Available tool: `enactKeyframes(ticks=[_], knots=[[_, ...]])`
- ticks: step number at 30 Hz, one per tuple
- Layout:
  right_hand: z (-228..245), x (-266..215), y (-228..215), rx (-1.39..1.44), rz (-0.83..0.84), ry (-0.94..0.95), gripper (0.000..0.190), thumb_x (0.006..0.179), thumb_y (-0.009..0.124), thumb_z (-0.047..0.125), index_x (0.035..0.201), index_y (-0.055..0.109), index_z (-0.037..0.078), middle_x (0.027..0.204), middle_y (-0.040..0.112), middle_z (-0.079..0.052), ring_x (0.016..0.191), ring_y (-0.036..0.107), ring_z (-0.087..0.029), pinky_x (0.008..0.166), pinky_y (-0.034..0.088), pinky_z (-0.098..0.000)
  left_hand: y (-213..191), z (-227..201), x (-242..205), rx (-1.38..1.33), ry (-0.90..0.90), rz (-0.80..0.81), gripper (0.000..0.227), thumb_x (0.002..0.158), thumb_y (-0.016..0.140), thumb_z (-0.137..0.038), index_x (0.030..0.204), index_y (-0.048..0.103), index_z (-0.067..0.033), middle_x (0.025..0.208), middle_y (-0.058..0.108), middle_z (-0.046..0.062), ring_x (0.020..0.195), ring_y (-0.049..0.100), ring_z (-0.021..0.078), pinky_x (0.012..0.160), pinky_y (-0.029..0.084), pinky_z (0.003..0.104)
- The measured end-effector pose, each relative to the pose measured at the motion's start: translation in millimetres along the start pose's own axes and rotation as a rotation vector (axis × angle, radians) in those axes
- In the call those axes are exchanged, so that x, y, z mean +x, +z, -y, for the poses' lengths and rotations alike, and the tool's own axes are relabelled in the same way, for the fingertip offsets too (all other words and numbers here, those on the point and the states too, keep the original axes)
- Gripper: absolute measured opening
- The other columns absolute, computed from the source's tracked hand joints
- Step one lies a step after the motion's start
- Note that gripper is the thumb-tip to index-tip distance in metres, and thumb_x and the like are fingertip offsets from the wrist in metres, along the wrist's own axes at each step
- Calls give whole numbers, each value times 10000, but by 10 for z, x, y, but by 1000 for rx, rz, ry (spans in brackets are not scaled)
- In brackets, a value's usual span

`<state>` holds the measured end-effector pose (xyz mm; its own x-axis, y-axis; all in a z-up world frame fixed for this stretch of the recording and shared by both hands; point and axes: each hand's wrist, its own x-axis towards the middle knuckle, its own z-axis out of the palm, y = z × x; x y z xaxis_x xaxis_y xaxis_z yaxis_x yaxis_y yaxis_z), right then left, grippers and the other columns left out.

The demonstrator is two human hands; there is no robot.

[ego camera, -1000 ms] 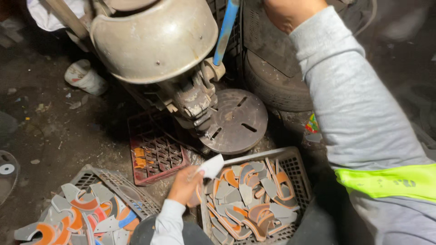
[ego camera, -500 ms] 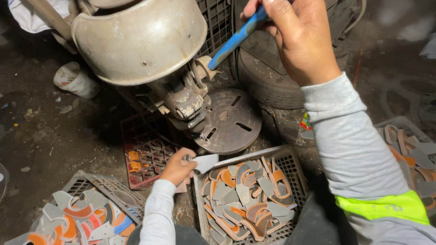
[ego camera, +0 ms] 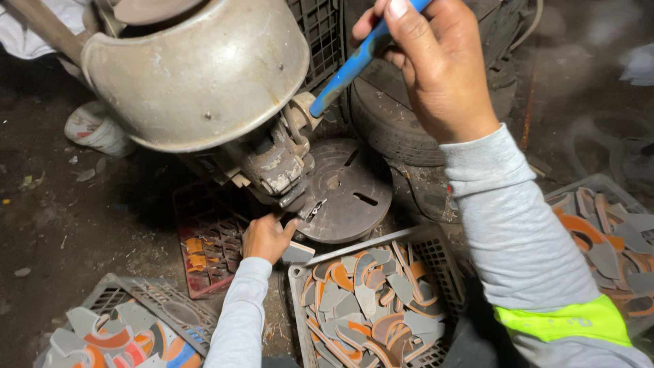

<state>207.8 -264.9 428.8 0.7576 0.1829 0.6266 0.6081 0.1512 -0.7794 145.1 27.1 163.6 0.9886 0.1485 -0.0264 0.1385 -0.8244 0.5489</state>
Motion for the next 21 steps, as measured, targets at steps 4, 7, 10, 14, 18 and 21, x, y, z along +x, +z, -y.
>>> enactKeyframes(ticks=[4,7,10,14,18,21], knots=[[-60,-5,6,89,81,-67,243,1188,570,289,1198,587,46,1101,670,-86,1022,645,-130,918,547,-265,109,85,14,-115,6,-33,465,798,762,-470,976,769,-40,888,759,208,832,747,377,787,588,457],[-60,-15,-16,110,84,-54,242,1184,557,268,1185,592,29,1111,668,-91,1027,646,-129,935,552,-267,107,261,-9,-135,-71,-135,385,798,717,-417,936,804,-68,913,772,194,855,742,382,786,583,458],[-48,-21,-42,89,78,-53,232,1168,550,252,1201,590,25,1106,675,-91,1023,650,-127,921,542,-260,-43,486,-147,-35,-214,-111,405,918,661,-432,900,828,-64,914,773,191,872,708,392,804,546,463],[-55,9,-45,-23,16,-69,245,1174,559,261,1182,621,24,1016,706,-85,898,644,-120,743,456,-230,-188,714,-498,-671,-473,368,466,1017,559,-449,1086,785,-48,834,711,132,659,534,260,601,435,397],[-95,2,-15,17,24,-142,244,1210,550,234,1163,620,5,1052,690,-81,976,686,-151,838,529,-266,-61,696,-816,-842,-151,463,344,867,692,-143,1183,676,-10,890,736,56,775,688,173,721,575,315],[-112,-49,-25,66,32,-151,226,1194,528,214,1177,607,3,1082,677,-86,1016,694,-170,883,562,-294,12,597,-1005,-965,-52,516,325,952,671,-144,1213,699,48,903,736,90,799,675,152,739,549,298]])
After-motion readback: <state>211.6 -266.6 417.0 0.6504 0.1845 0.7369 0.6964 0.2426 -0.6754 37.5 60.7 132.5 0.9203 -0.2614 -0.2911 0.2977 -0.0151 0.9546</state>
